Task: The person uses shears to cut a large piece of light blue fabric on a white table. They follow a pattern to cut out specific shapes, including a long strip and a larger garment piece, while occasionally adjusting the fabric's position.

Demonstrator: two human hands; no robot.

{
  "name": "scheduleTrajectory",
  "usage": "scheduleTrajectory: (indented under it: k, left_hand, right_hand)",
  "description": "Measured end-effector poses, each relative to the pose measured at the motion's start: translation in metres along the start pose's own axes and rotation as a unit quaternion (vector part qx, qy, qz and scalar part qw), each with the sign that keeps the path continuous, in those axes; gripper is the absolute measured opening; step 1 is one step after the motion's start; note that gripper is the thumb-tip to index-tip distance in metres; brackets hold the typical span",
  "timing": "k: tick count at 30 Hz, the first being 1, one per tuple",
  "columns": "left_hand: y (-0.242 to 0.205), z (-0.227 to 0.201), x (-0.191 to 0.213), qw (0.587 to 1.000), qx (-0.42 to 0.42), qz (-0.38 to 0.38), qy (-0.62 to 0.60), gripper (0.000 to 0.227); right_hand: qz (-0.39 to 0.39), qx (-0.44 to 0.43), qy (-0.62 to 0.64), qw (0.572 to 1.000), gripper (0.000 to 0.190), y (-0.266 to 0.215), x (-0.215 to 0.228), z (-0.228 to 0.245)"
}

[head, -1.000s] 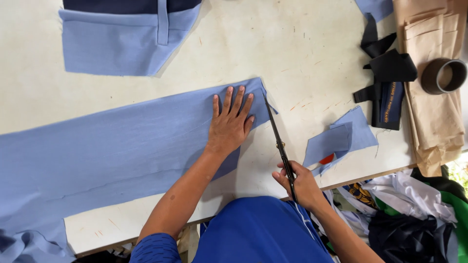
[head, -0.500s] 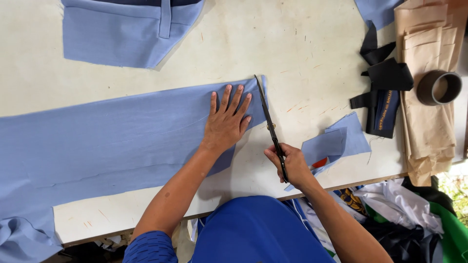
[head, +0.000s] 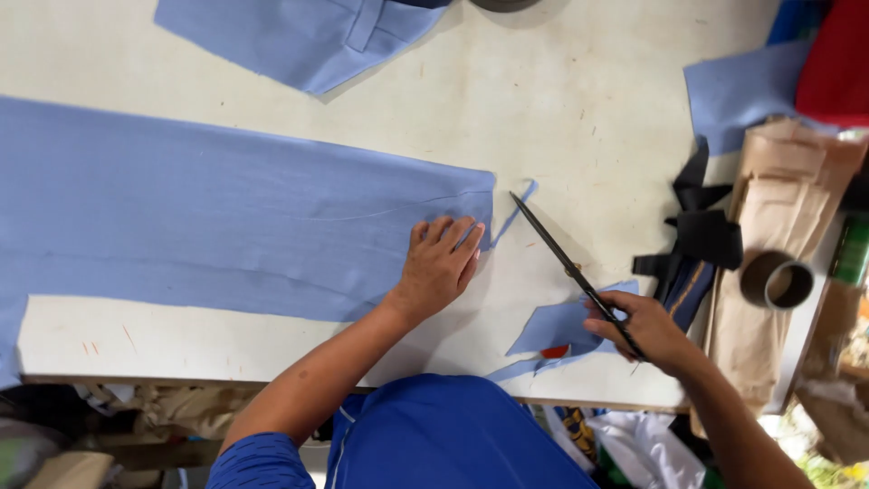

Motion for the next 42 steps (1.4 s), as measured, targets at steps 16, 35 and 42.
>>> scheduleTrajectory:
  k: [16,35,42]
  left_hand:
    - [0.012,-0.014,0.029,0.998,0.002,0.023,0.051,0.033]
    - [0.019,-0.012,0.042,0.998,0.018,-0.003,0.054,0.024]
    - [0.017,-0.009,0.045,0.998,0.014,-0.014,0.06,0.022]
  right_hand:
    - [0.29,-0.063,-0.409,0.863,0.079,0.141,0.07,0.117]
    - [0.304,-0.057,-0.515,0.799,0.071,0.162,0.039,0.165]
    - [0.318,0.023,-0.531,0.785,0.045,0.174,0.007,0.169]
Point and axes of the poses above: each hand's wrist, its own y-axis towards the middle knuckle, its own x-axis out of the back of the hand, z = x × y, the point moved 4 cm from there along y, towards the middle knuckle, and after that the axes turned 10 degrees about x, right-handed, at the moved point
